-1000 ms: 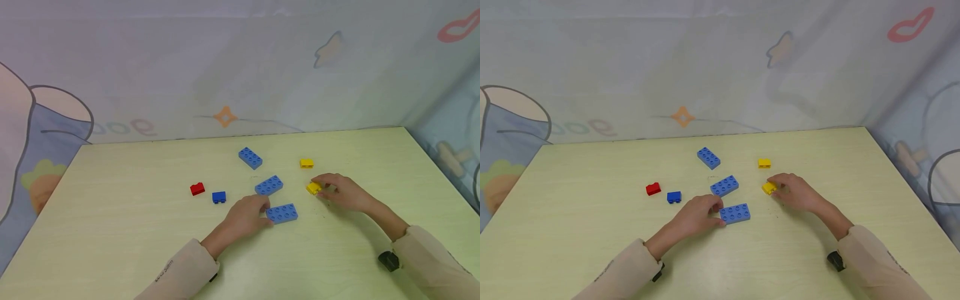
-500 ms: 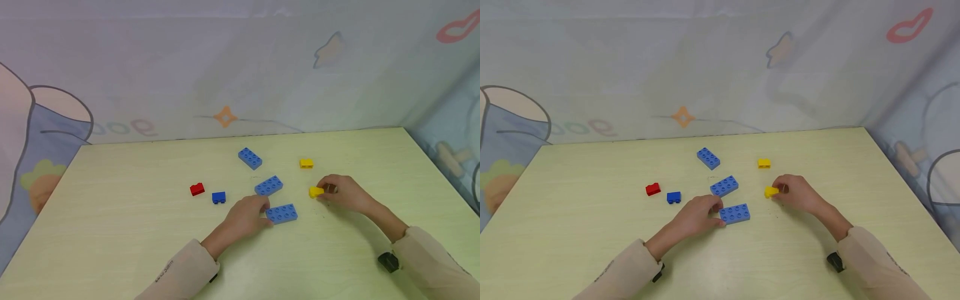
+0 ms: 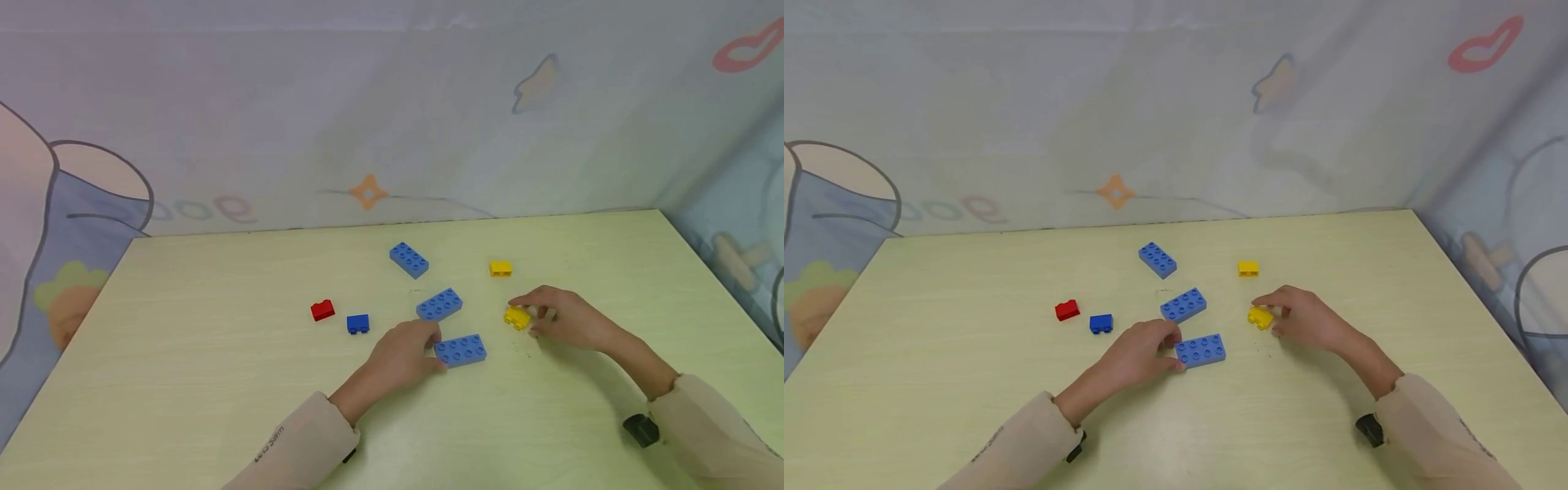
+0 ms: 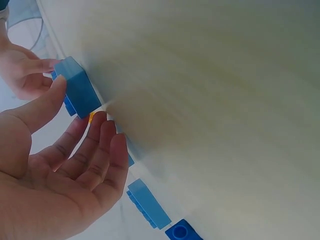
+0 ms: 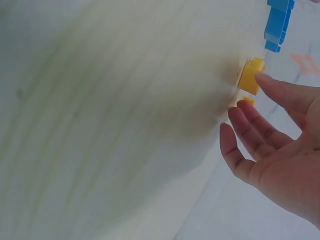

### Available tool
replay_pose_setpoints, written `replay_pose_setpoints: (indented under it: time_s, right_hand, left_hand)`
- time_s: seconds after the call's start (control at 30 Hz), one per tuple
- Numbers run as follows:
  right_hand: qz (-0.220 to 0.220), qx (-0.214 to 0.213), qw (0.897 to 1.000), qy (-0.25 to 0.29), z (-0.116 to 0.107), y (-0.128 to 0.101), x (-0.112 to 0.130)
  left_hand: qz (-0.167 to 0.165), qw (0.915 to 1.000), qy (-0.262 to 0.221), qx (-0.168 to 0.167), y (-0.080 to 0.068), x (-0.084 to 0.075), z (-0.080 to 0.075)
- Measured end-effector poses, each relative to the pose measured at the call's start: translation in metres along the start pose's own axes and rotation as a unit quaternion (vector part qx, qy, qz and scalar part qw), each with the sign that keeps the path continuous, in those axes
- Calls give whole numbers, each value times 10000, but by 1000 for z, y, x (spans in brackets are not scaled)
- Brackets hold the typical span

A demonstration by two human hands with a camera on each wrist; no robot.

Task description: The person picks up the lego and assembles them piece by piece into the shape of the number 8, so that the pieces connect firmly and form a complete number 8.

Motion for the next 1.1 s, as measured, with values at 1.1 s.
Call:
replay_pose_setpoints:
  time_s: [1.1]
  right_hand:
    - [-190, -162, 9988, -418, 9, 1, 8]
  left_hand:
    - [8, 10000, 68, 52, 0, -2, -1]
Point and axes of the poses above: each hand's wrist, its own y-axis towards the middle knuckle, its own z-axis out of the palm, x = y × z, the point moved 9 cm from there along y, towards the middle knuckle, and after that the axes turned 2 degrees about -x, right-handed, at the moved point
